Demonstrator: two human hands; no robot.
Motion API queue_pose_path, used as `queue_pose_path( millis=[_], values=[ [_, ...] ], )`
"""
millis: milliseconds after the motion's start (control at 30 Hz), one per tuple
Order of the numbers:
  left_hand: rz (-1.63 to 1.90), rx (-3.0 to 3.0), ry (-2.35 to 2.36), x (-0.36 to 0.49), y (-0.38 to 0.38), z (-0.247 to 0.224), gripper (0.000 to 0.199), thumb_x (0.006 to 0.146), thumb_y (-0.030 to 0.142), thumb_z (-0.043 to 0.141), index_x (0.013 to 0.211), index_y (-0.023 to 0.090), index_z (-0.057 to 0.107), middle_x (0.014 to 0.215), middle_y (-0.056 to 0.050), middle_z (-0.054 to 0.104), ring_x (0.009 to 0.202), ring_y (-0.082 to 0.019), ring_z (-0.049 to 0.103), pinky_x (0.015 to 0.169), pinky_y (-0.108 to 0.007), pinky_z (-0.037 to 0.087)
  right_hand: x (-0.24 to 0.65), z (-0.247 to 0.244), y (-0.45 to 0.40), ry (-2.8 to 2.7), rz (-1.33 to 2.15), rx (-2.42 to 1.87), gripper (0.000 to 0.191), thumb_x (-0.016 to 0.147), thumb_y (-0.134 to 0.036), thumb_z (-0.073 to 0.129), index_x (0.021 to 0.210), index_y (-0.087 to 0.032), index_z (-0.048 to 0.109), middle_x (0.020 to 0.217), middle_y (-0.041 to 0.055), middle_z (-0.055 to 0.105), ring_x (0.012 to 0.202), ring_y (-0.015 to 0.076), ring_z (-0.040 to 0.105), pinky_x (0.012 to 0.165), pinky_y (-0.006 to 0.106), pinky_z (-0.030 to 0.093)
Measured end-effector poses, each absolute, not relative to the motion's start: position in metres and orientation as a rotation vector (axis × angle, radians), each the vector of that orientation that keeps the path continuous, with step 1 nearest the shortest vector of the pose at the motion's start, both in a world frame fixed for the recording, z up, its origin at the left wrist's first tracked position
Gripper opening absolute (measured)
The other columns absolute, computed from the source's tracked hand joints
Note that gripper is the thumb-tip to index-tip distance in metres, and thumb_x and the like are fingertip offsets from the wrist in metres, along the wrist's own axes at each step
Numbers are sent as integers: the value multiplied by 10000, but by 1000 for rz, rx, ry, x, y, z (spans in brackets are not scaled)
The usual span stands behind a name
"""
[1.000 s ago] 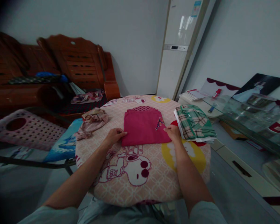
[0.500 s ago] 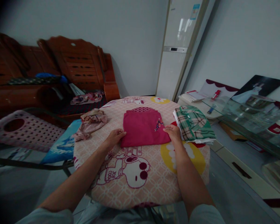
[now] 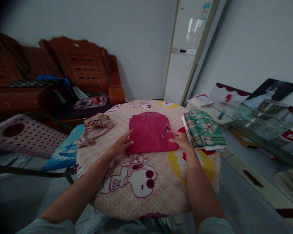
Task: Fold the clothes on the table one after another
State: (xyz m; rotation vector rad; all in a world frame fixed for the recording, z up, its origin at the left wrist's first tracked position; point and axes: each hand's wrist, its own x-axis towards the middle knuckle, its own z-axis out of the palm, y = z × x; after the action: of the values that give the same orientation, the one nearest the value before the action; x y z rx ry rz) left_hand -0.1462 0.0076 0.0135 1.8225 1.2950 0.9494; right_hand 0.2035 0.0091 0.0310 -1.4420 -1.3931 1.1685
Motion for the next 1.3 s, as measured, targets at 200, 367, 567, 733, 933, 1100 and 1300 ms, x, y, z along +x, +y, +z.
queue_pose_path(
  millis=[200, 367, 567, 733, 933, 1100, 1300],
  values=[
    [807, 2067, 1354, -144, 3, 23, 630, 861, 304, 544, 1469, 158, 466, 684, 17, 546, 663, -158, 491, 686, -273, 421, 209, 29, 10, -1470, 1167, -1469, 741, 619, -383, 777, 1295, -108, 650, 403, -105, 426, 311, 53, 232, 327, 204, 139],
    [735, 2134, 1387, -148, 7, 15, 589, 871, 318, 549, 1440, 172, 504, 977, -80, 704, 882, -227, 630, 823, -336, 485, 211, 24, 12, -1476, 1167, -1519, 707, 620, -372, 772, 1265, -102, 668, 433, -101, 457, 305, 56, 266, 299, 201, 193],
    [632, 2195, 1441, -151, 9, 11, 552, 854, 383, 597, 1373, 195, 577, 1276, -114, 666, 1056, -261, 654, 923, -360, 494, 209, 23, 12, -1455, 1138, -1553, 670, 645, -293, 771, 1276, -102, 655, 503, -85, 533, 309, 53, 325, 274, 188, 249],
    [536, 2219, 1519, -150, 4, 21, 549, 868, 383, 598, 1384, 198, 578, 1146, -103, 715, 938, -240, 669, 841, -319, 488, 209, 26, 12, -1460, 1113, -1630, 623, 690, -259, 752, 1274, -68, 647, 524, -55, 600, 272, 64, 361, 263, 202, 276],
    [328, 2136, 1571, -158, 3, 30, 749, 785, 375, 687, 1467, 149, 477, 746, -33, 700, 700, -196, 638, 645, -262, 422, 210, 28, 11, -1438, 1119, -1708, 580, 716, -189, 736, 1276, -73, 640, 523, -51, 631, 245, 61, 364, 260, 193, 276],
    [267, 1999, 1423, -184, 10, 36, 822, 721, 384, 712, 1470, 158, 463, 520, 60, 594, 527, -164, 578, 532, -232, 366, 218, 26, 10, -1217, 1066, -1809, 400, 774, -209, 687, 1148, -66, 677, 466, -30, 606, 311, 114, 497, 251, 177, 293],
    [553, 1935, 1694, -197, 59, 45, 423, 785, 327, 634, 1143, 111, 701, 671, -37, 705, 576, -157, 637, 575, -232, 446, 216, 27, 27, -1084, 821, -1709, 138, 788, -216, 624, 878, -130, 683, 466, -33, 595, 310, 102, 506, 270, 163, 313]
  ],
)
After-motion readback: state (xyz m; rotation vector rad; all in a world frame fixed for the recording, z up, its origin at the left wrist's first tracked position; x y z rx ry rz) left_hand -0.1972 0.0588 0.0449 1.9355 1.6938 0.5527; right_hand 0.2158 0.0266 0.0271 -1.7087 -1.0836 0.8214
